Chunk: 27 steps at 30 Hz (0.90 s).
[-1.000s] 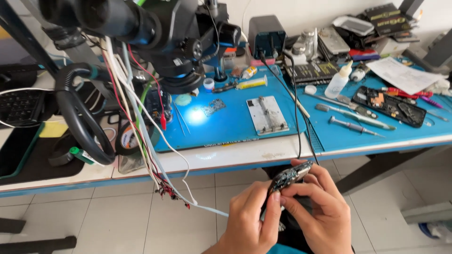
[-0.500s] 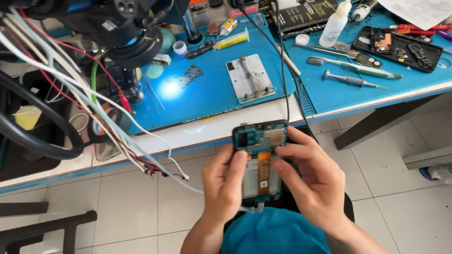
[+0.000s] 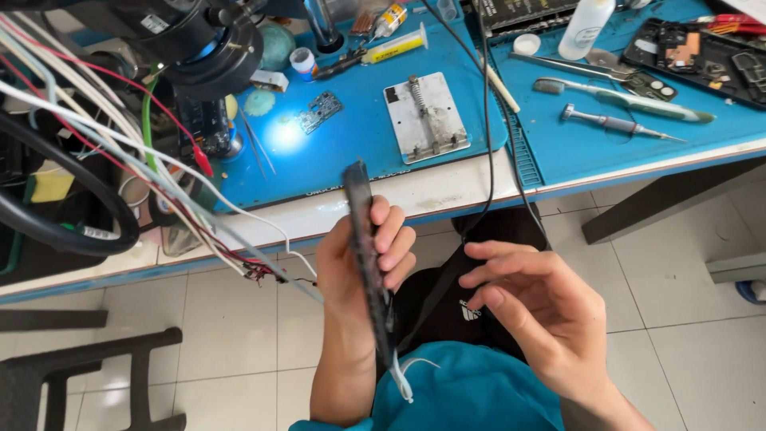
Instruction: The person holds a disassembled smartphone and manipulates its internal components. They remove a small circuit board from the phone's frame, place it on a metal fixture on the workbench, and then reinsert it back into the phone.
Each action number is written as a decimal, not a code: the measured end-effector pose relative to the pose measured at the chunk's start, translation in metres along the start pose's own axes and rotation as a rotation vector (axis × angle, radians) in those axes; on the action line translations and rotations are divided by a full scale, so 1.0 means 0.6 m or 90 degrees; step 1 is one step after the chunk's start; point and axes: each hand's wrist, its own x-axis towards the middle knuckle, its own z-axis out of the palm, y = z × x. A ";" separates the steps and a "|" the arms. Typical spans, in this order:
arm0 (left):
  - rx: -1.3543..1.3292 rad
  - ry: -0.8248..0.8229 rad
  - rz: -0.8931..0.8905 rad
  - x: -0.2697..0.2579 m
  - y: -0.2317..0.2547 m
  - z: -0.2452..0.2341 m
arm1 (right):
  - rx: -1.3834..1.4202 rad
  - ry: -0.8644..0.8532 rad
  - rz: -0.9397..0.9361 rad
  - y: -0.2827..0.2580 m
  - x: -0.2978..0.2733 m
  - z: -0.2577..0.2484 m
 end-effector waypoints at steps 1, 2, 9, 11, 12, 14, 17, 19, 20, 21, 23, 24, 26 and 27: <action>0.004 0.004 0.005 0.003 -0.001 -0.010 | 0.005 -0.005 0.002 -0.001 -0.002 -0.001; -0.078 -0.093 -0.016 0.006 -0.001 -0.021 | -0.001 -0.020 0.010 -0.002 -0.004 -0.002; -0.331 -0.317 -0.089 0.025 -0.013 -0.063 | -0.023 -0.063 0.025 0.001 -0.005 -0.004; -0.315 -0.290 -0.083 0.021 -0.011 -0.063 | -0.020 -0.068 0.030 0.001 -0.004 -0.003; -0.300 -0.266 -0.083 0.018 -0.010 -0.064 | -0.019 -0.069 0.032 0.003 -0.005 -0.002; -0.295 -0.245 -0.084 0.014 -0.009 -0.057 | -0.024 -0.077 0.034 0.005 -0.005 -0.001; -0.290 -0.266 -0.089 0.019 -0.015 -0.064 | -0.037 -0.084 0.031 0.009 -0.005 0.000; -0.287 -0.306 -0.087 0.025 -0.017 -0.074 | -0.043 -0.088 0.029 0.009 -0.002 0.001; -0.274 -0.316 -0.083 0.026 -0.018 -0.080 | -0.049 -0.088 0.033 0.009 -0.001 0.002; -0.260 -0.326 -0.078 0.027 -0.018 -0.085 | -0.055 -0.088 0.037 0.009 0.000 0.003; -0.252 -0.330 -0.075 0.028 -0.018 -0.080 | -0.061 -0.089 0.040 0.009 0.001 0.003; -0.245 -0.335 -0.075 0.028 -0.019 -0.078 | -0.068 -0.087 0.042 0.010 0.001 0.004; -0.234 -0.345 -0.075 0.030 -0.019 -0.080 | -0.076 -0.091 0.042 0.010 0.002 0.005; -0.224 -0.357 -0.077 0.030 -0.020 -0.080 | -0.085 -0.092 0.040 0.010 0.002 0.005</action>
